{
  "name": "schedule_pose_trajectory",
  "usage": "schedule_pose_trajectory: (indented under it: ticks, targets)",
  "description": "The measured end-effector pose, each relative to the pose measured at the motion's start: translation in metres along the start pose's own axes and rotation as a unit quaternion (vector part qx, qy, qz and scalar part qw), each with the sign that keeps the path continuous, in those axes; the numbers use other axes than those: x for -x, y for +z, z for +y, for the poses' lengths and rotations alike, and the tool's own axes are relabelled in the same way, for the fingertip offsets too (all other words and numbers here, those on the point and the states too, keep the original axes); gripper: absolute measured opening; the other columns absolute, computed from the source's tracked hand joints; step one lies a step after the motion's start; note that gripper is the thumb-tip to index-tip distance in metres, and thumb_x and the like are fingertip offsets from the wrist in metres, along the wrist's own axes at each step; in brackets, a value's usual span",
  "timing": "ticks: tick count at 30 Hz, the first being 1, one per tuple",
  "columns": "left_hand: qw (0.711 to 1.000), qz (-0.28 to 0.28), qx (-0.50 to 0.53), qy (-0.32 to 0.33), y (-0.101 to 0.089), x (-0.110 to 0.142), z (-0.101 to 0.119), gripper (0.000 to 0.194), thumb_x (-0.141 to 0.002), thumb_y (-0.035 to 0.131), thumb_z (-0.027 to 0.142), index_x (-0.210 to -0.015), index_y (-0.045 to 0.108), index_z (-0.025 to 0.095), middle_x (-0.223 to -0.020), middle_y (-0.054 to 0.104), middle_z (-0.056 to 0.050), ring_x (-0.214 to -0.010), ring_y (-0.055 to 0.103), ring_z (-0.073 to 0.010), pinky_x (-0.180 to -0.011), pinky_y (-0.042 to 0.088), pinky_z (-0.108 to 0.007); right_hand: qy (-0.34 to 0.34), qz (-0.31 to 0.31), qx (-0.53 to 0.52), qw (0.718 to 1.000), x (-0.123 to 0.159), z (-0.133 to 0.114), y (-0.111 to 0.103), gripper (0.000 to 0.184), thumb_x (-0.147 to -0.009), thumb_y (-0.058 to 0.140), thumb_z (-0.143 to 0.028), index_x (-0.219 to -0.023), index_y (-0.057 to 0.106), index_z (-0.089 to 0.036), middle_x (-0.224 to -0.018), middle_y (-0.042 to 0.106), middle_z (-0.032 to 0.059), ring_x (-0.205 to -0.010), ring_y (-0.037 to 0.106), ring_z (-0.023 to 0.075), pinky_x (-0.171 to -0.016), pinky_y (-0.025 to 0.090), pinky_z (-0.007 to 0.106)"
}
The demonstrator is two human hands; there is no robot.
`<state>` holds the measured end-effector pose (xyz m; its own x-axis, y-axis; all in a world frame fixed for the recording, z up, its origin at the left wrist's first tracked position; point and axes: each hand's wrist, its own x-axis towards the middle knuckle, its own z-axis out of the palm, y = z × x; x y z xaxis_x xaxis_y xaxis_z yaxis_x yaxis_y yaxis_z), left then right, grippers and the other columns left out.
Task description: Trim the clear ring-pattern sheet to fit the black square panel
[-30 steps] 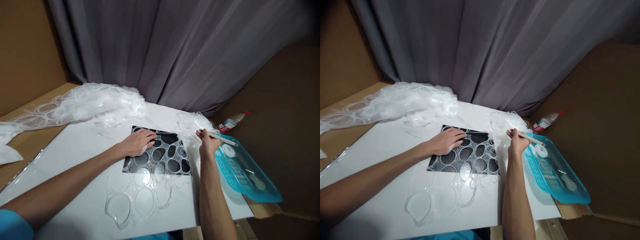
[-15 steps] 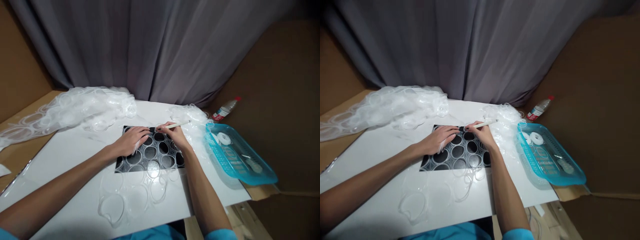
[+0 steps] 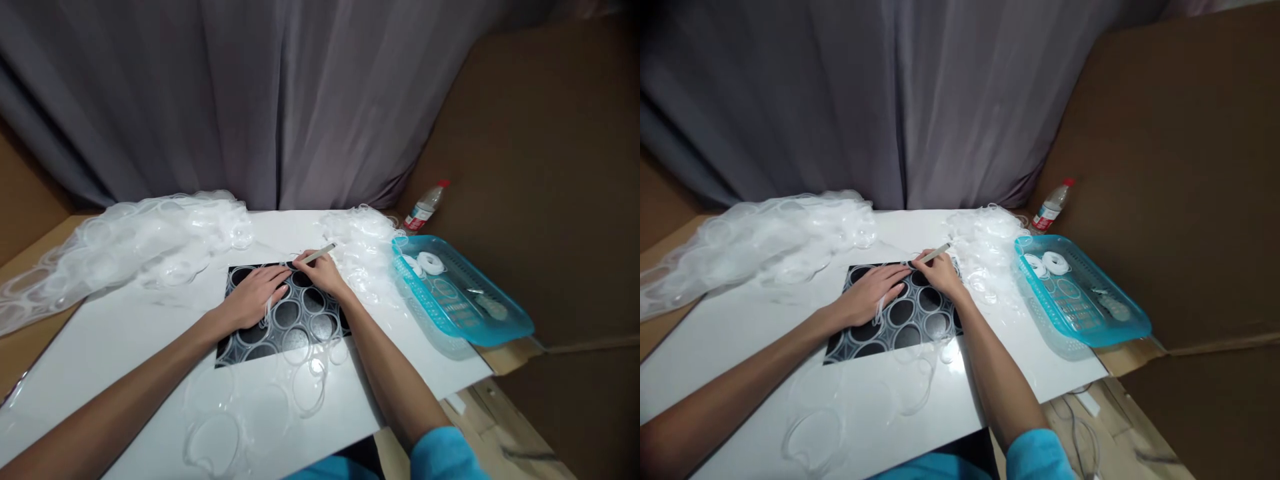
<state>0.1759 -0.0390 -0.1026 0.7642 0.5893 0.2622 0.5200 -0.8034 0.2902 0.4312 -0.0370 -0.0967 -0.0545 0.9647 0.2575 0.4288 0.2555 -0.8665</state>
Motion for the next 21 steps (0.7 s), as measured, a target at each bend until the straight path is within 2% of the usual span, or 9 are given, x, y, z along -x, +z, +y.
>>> schedule_pose_trajectory:
  ticks: [9,16,21]
  targets:
    - [1.0,0.008,-0.005,0.002,0.008,0.001,0.001,0.056,-0.12,0.034,0.051,-0.169,0.047,0.025,-0.169,0.057,-0.009,-0.158,0.048,-0.0285,-0.13,0.036,-0.053,0.007,-0.06,0.003,0.998,-0.012,0.011,-0.004,0.026,-0.097,0.078,-0.046,-0.094,0.082,-0.021,-0.097,0.084,0.0074,-0.088,0.075,0.0227,-0.082,0.058,0.034]
    - [1.0,0.016,-0.007,-0.005,0.008,0.002,0.0,0.056,-0.12,0.033,0.053,-0.167,0.049,0.026,-0.168,0.055,-0.012,-0.156,0.049,-0.0314,-0.129,0.036,-0.055,-0.022,-0.058,0.02,0.998,-0.007,0.008,-0.003,0.022,-0.1,0.077,-0.044,-0.093,0.082,-0.024,-0.096,0.083,0.0068,-0.088,0.074,0.0231,-0.086,0.058,0.038]
    - [1.0,0.017,-0.005,-0.002,0.008,0.002,0.001,0.056,-0.119,0.034,0.053,-0.166,0.049,0.026,-0.167,0.057,-0.011,-0.155,0.05,-0.0316,-0.128,0.038,-0.055,-0.067,-0.06,0.052,0.995,-0.004,-0.002,-0.003,0.022,-0.103,0.075,-0.044,-0.094,0.08,-0.024,-0.097,0.081,0.0068,-0.091,0.072,0.0238,-0.088,0.056,0.038]
